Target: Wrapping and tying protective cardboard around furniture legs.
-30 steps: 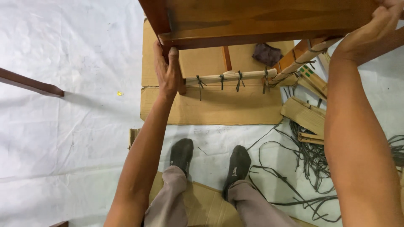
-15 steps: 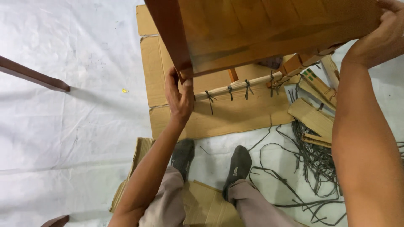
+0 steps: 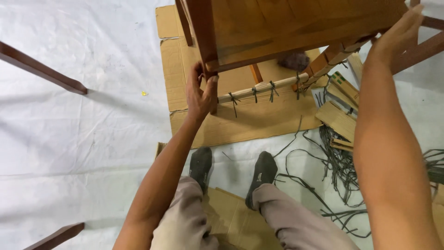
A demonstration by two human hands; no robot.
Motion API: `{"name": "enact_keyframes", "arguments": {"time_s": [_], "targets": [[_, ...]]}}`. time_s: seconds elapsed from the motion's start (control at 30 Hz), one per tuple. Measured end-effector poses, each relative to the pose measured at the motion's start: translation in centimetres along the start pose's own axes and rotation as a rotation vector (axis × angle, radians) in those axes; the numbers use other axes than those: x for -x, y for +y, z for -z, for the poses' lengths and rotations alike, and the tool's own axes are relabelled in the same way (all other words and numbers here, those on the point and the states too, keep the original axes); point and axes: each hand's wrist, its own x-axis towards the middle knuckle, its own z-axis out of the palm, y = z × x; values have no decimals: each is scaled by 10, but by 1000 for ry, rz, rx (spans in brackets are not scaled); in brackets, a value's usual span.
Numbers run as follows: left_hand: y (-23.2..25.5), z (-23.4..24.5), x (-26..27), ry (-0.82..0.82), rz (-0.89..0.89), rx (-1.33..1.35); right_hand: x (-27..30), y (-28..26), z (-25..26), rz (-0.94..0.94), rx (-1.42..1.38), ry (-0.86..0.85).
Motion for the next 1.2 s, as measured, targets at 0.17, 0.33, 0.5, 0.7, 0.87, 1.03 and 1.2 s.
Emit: {"name": "enact_keyframes", "arguments": {"time_s": [0.17,0.33,0.5,0.7,0.87,1.03,1.2], "targets": [[7,28,14,-105,64,-62,45,80,43,-59,-22,-20],[-2,53,45,-212,120,-259,119,-19,23,-434,137,-172],[76,75,56,-674,166,-361,142,5,66,-78,1294,-1444],[159,82,43,-1091,-104,-660,177,-197,24,66,1294,-1014],[210,64,58,-1109,-258,-735,231,-259,6,2,1208,-1155],[251,45,95,-1208,-340,-847,277,-271,14,93,1243,-1423],[262,41,124,-1335,-268,-916,290,-295,23,-12,1298,-1440]]}}
